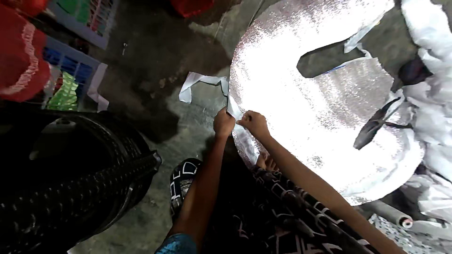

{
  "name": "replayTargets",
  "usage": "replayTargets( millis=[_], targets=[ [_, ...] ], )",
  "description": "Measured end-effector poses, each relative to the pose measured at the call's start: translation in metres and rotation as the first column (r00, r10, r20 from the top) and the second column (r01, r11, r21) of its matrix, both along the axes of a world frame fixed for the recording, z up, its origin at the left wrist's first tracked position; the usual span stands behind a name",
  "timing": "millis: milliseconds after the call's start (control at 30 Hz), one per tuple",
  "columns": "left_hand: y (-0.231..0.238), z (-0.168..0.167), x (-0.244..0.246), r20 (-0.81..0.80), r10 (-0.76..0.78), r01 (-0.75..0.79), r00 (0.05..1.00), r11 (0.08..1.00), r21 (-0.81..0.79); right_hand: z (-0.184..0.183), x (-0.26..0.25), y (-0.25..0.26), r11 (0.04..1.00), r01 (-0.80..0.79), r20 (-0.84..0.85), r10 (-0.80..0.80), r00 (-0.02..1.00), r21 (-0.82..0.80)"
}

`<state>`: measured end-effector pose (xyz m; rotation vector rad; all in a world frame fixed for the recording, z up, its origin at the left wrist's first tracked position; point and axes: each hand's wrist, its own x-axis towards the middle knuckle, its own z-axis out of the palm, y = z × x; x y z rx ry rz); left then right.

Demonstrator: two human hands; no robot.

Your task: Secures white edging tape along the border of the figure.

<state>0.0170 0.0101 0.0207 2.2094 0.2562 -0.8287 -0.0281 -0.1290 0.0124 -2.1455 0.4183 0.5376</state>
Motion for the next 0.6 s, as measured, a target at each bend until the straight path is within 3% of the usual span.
replayTargets(
  millis=[133, 267, 433, 600],
  targets=[
    [0.014, -0.014, -0.007, 0.095, -0.070, 0.089, 0.993, 0.973, -0.213, -0.001, 0.001, -0.006, 0.999, 0.011, -0.003, -0.011, 1.000, 0.042],
    [0.017, -0.010, -0.012, -0.135, 0.065, -0.122, 0.989, 0.871, -0.476, 0.000, 0.005, -0.010, 0.996, 0.010, -0.016, -0.008, 1.000, 0.089],
    [0.030, -0.014, -0.027, -0.036, -0.038, 0.016, 0.999, 0.876, -0.483, -0.004, 0.008, -0.014, 0.993, -0.031, -0.005, 0.031, 0.999, 0.111],
    [0.019, -0.021, -0.015, -0.113, 0.091, -0.137, 0.989, 0.842, -0.522, 0.021, -0.003, -0.035, 0.977, 0.021, -0.062, -0.008, 0.998, 0.210]
  ],
)
